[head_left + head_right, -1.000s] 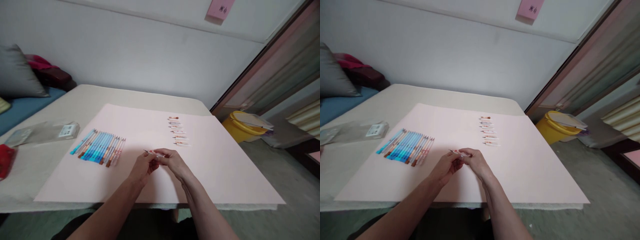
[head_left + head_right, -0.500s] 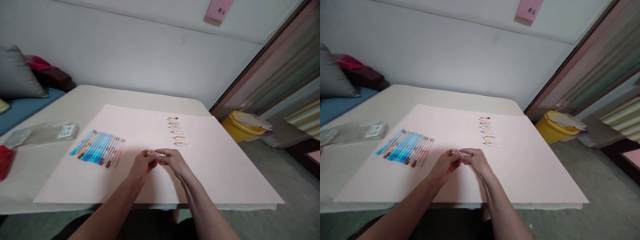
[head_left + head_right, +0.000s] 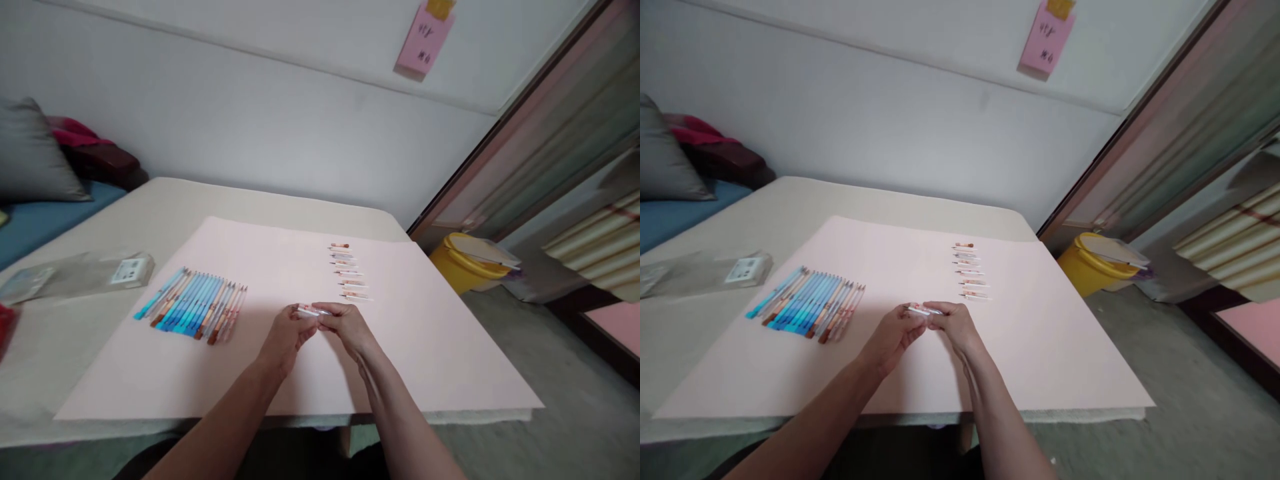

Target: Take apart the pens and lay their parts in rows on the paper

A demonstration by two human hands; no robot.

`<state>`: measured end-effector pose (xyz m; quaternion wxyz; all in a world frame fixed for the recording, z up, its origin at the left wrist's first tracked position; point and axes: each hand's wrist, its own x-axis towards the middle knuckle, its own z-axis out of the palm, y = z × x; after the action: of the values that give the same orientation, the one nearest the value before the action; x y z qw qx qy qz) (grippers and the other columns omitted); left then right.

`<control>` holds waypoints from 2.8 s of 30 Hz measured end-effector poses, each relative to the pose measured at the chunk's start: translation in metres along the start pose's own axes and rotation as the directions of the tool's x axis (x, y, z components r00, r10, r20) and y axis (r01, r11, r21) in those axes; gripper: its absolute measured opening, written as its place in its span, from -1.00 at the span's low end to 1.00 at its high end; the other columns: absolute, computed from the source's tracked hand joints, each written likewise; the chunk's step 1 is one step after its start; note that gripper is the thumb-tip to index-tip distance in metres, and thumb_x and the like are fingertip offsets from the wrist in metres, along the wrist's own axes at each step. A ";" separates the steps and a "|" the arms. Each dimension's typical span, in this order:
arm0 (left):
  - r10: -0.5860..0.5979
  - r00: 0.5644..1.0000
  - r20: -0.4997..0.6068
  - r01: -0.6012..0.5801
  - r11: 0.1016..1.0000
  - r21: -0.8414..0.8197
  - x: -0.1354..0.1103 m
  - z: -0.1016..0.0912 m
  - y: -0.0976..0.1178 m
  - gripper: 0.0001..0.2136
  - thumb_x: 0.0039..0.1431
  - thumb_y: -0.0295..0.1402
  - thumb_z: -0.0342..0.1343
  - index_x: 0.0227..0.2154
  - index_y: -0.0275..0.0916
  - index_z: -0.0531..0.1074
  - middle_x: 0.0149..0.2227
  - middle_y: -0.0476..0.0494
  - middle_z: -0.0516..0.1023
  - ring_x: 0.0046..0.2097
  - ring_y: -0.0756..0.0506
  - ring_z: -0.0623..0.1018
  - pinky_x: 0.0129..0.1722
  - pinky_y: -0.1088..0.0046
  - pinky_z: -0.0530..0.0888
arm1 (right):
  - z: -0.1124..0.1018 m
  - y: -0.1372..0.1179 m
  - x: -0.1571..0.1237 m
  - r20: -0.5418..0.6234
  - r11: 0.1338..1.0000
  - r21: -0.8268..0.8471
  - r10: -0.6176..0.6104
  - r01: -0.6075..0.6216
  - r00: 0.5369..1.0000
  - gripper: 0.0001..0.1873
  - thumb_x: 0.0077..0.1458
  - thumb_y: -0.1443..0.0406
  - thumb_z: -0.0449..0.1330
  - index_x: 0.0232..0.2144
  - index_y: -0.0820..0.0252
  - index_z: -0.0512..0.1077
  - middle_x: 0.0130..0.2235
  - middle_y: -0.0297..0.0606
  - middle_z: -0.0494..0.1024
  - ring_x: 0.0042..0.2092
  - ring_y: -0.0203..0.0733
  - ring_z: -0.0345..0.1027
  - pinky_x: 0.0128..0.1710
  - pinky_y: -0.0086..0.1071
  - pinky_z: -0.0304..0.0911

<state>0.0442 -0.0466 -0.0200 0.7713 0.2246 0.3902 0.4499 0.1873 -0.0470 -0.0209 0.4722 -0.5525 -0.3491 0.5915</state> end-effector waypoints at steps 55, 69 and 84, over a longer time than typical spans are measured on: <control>-0.083 0.987 -0.134 0.086 0.996 0.013 0.010 -0.009 0.018 -0.89 -0.04 -0.58 0.15 -0.40 -0.35 0.40 -0.39 -0.21 0.51 -0.42 0.04 0.51 -0.45 0.58 0.44 | -0.152 0.010 0.019 0.182 0.066 -0.974 -0.346 0.217 0.920 -0.63 -0.01 0.45 0.02 -0.19 0.08 0.47 -0.25 -0.25 0.45 -0.20 -0.23 0.32 -0.28 -0.46 0.14; -0.089 0.988 -0.125 0.088 0.996 -0.011 0.008 -0.009 0.021 -0.88 -0.07 -0.57 0.18 -0.40 -0.35 0.41 -0.39 -0.22 0.52 -0.42 0.03 0.51 -0.45 0.57 0.45 | -0.141 0.006 0.014 0.202 -0.028 -0.978 -0.400 0.208 0.894 -0.64 0.04 0.43 0.01 -0.16 0.08 0.48 -0.23 -0.22 0.46 -0.22 -0.22 0.31 -0.28 -0.45 0.17; -0.084 0.990 -0.116 0.083 0.996 -0.018 0.004 -0.008 0.025 -0.88 -0.07 -0.56 0.18 -0.40 -0.35 0.41 -0.39 -0.21 0.52 -0.42 0.04 0.51 -0.44 0.57 0.44 | -0.118 0.018 0.010 0.192 -0.112 -0.981 -0.522 0.156 0.831 -0.75 0.09 0.37 0.00 -0.40 0.15 0.49 -0.28 -0.18 0.46 -0.23 -0.20 0.28 -0.31 -0.44 0.13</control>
<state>0.0253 -0.0306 -0.0089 0.7667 0.1762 0.4409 0.4321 0.3004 -0.0561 -0.0580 0.1212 -0.6779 -0.7232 -0.0526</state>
